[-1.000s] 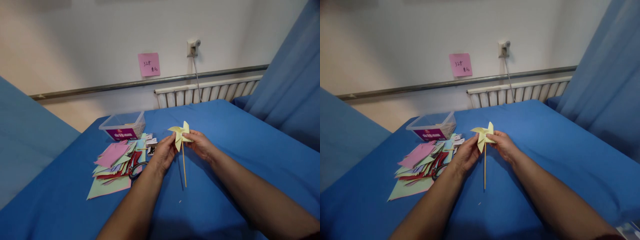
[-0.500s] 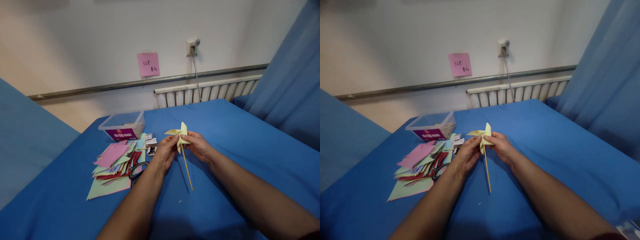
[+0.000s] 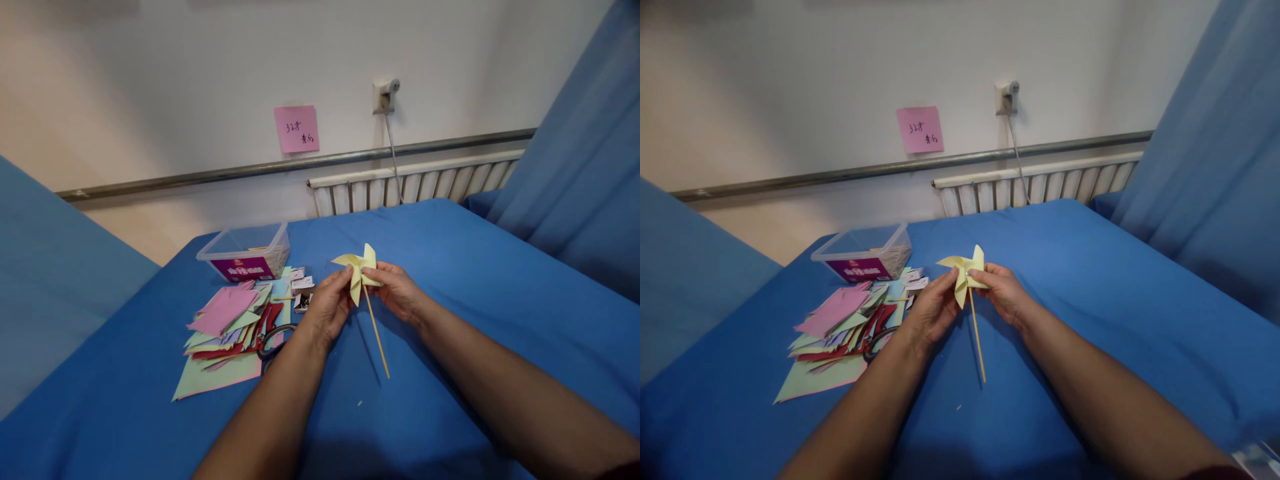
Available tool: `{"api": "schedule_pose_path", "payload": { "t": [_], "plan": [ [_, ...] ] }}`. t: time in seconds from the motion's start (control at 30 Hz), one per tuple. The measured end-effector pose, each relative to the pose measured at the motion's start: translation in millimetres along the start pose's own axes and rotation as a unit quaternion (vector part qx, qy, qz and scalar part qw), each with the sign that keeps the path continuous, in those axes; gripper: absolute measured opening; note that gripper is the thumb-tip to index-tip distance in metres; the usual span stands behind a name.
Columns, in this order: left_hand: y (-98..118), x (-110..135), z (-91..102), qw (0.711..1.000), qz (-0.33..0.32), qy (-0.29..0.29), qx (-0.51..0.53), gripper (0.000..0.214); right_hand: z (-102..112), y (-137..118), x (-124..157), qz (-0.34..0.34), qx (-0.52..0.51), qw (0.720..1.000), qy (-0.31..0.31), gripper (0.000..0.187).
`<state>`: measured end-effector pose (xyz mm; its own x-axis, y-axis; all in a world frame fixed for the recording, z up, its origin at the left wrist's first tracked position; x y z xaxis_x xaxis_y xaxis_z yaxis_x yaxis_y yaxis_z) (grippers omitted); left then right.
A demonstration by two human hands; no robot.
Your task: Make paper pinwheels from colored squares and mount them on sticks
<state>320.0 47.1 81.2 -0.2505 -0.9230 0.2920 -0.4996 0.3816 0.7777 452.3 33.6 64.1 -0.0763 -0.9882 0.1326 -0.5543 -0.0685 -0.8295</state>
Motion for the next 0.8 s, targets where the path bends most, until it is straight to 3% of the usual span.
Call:
{"api": "schedule_pose_path", "payload": {
  "t": [0.13, 0.33, 0.5, 0.8],
  "plan": [
    [-1.7, -1.2, 0.4, 1.0, -0.014, 0.022, -0.01, 0.022, 0.5, 0.8, -0.7, 0.008, 0.013, 1.0, -0.002, 0.023],
    [-0.1, -0.2, -0.2, 0.999, -0.02, 0.004, -0.038, 0.029, 2.5, 5.8, -4.1, 0.039, 0.033, 0.999, 0.018, 0.025],
    [0.3, -0.1, 0.8, 0.994, -0.06, 0.058, -0.065, 0.027, -1.1, 7.6, -1.4, 0.056, 0.047, 0.997, 0.006, 0.027],
    [8.6, -3.3, 4.7, 0.994, -0.057, 0.097, -0.001, 0.022, -8.8, 12.5, 4.7, 0.162, 0.169, 0.972, 0.001, 0.043]
  ]
}}
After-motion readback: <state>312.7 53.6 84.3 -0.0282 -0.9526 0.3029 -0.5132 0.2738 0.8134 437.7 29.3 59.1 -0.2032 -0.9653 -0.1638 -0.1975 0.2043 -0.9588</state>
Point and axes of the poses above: each hand's wrist, its own x-axis away from the middle knuckle, its own z-axis out of the back of the hand, y = z × x, the point moved 1 cm from there along -x, towards the middle knuckle, and after that the axes turned 11 degrees about y, right-handed, at the moved point
